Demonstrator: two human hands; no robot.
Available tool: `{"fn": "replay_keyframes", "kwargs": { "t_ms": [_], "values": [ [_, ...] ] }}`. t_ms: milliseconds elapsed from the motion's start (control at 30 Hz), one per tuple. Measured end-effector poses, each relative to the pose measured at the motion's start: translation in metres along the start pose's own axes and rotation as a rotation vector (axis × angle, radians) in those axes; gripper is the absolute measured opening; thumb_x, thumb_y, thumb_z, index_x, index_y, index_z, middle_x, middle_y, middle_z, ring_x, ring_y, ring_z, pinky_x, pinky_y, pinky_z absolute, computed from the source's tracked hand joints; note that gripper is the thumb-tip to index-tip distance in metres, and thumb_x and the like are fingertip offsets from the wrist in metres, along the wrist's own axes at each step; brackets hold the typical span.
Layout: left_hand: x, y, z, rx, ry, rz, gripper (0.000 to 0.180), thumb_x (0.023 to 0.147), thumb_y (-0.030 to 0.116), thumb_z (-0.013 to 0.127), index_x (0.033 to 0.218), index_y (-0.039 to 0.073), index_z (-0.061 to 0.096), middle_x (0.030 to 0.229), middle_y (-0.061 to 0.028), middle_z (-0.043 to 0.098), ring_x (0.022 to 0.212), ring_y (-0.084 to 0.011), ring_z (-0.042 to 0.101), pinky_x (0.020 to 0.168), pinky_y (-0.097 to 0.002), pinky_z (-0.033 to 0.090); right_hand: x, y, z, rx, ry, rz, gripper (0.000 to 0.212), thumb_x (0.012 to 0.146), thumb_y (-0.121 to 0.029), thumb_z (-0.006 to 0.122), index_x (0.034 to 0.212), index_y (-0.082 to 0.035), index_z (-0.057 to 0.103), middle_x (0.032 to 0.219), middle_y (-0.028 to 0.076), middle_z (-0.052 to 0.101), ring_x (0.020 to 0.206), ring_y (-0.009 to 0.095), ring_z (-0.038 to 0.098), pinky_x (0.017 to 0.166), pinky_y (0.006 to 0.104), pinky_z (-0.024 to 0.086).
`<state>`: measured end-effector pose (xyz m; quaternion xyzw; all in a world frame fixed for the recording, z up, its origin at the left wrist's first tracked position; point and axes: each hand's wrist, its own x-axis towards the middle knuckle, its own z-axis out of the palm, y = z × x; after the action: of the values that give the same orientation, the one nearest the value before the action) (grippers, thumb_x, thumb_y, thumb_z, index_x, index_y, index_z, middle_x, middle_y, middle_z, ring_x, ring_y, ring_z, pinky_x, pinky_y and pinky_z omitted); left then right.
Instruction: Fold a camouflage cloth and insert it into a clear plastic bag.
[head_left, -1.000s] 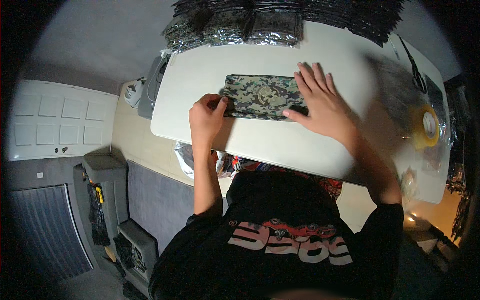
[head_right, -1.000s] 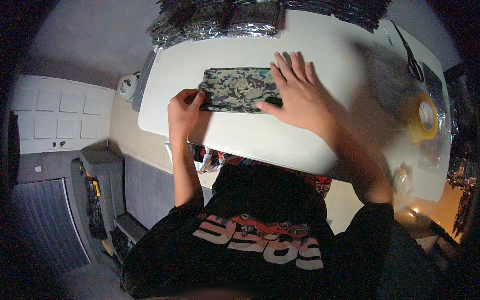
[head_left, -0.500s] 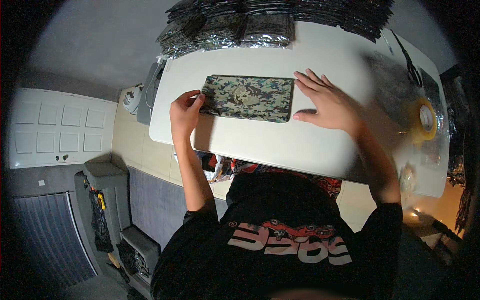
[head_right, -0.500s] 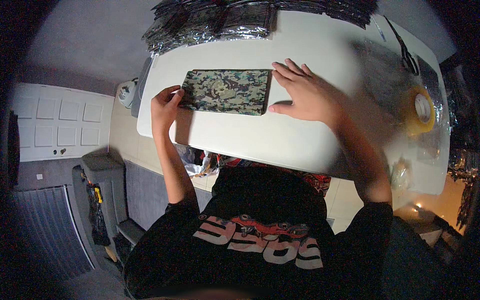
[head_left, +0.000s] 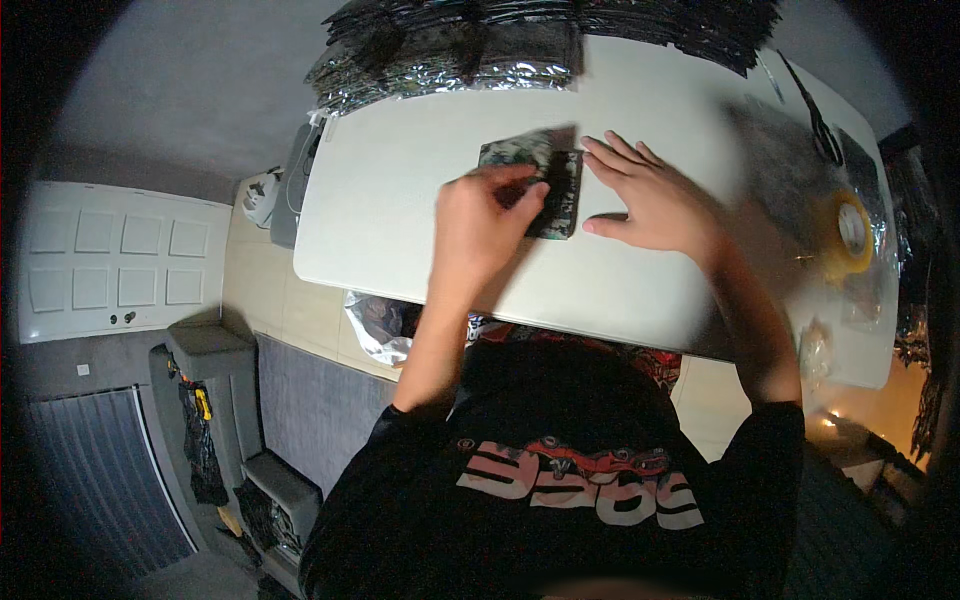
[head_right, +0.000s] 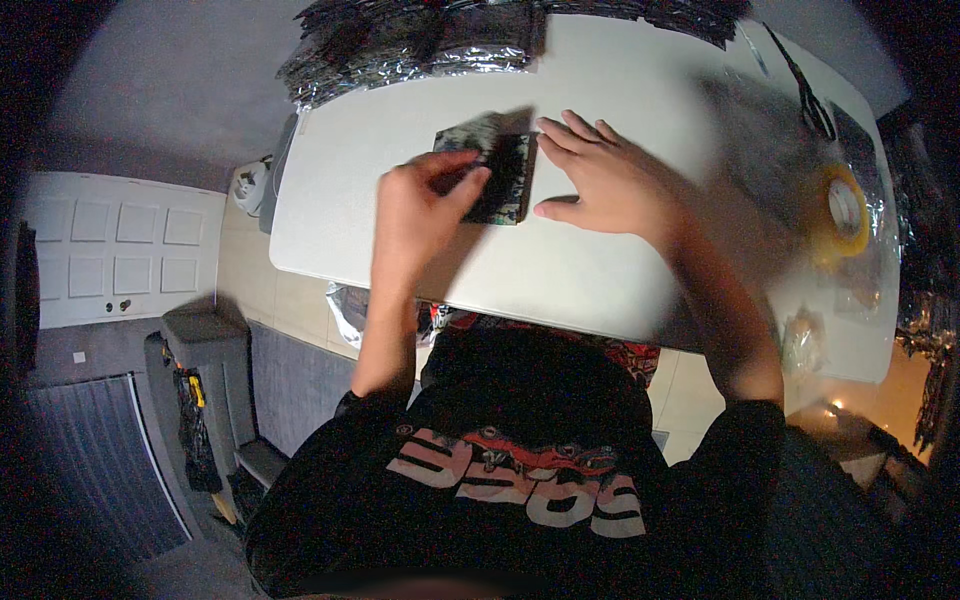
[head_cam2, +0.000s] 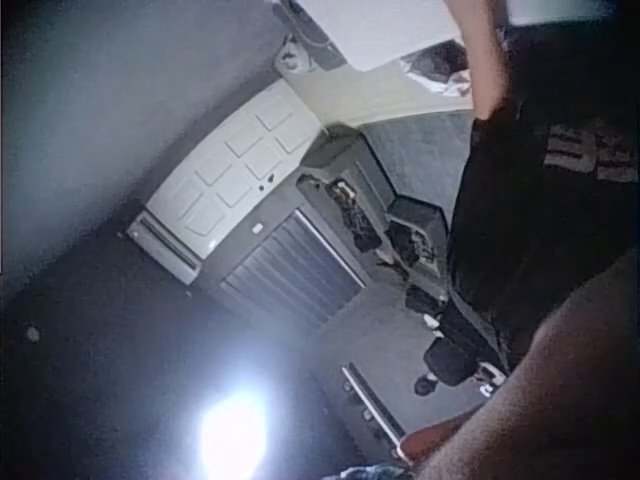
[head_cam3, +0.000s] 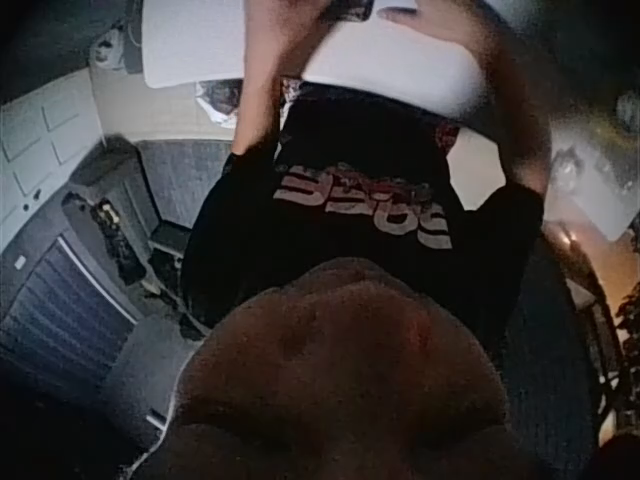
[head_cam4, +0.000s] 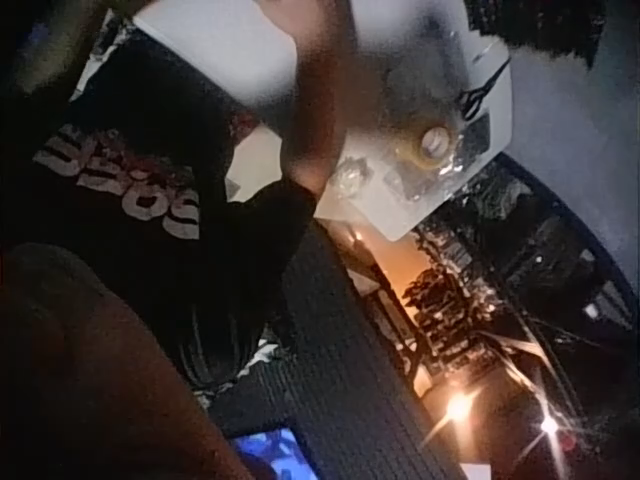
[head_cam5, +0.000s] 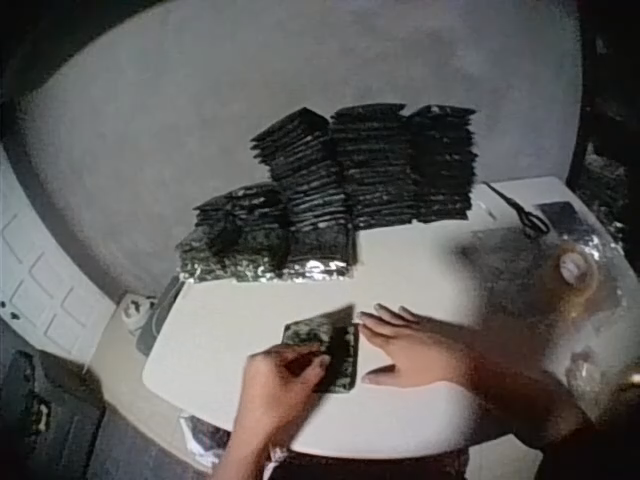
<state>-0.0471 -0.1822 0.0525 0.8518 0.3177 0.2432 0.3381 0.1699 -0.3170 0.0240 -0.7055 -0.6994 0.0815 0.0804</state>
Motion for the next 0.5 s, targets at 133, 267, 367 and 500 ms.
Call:
{"fn": "replay_keyframes", "kwargs": {
  "t_ms": [133,267,367,500],
  "values": [
    [-0.005,0.004,0.021,0.16,-0.004,0.126,0.034,0.086,0.025,0.085,0.11,0.002,0.081,0.087,-0.0194,0.079,0.068,-0.0313,0.075,0.07,-0.0369,0.06,0.002,0.002,0.006,0.025,0.031,-0.009,0.088,0.094,-0.051,0.072,0.156,0.006,0.045,0.172,0.019,0.032,0.16,0.038,0.028,0.132,0.0493,0.023],
    [-0.013,0.001,0.027,0.196,-0.05,0.118,0.038,0.083,0.029,0.088,0.11,0.003,0.081,0.089,-0.0172,0.078,0.073,-0.0328,0.075,0.072,-0.0397,0.06,0.003,0.01,0.016,0.014,0.181,-0.084,0.073,0.095,-0.048,0.071,0.143,0.006,0.057,0.162,0.022,0.046,0.152,0.041,0.041,0.125,0.0486,0.035],
    [-0.022,0.008,0.021,0.216,-0.021,0.143,0.042,0.08,0.031,0.09,0.111,0.005,0.081,0.091,-0.0156,0.077,0.077,-0.0313,0.075,0.073,-0.0395,0.06,0.011,0.015,0.013,0.154,0.282,-0.086,0.051,0.096,-0.042,0.072,0.122,0.002,0.071,0.149,0.022,0.061,0.142,0.041,0.053,0.119,0.046,0.043],
    [-0.04,0.01,0.013,0.143,-0.058,0.06,0.037,0.079,0.026,0.091,0.107,0.003,0.081,0.094,-0.0162,0.074,0.084,-0.0345,0.075,0.076,-0.0419,0.061,0.023,0.006,0.024,0.384,0.476,0.059,0.036,0.098,-0.038,0.07,0.091,-0.003,0.077,0.131,0.018,0.073,0.122,0.042,0.067,0.107,0.0468,0.051]
  ]
}}
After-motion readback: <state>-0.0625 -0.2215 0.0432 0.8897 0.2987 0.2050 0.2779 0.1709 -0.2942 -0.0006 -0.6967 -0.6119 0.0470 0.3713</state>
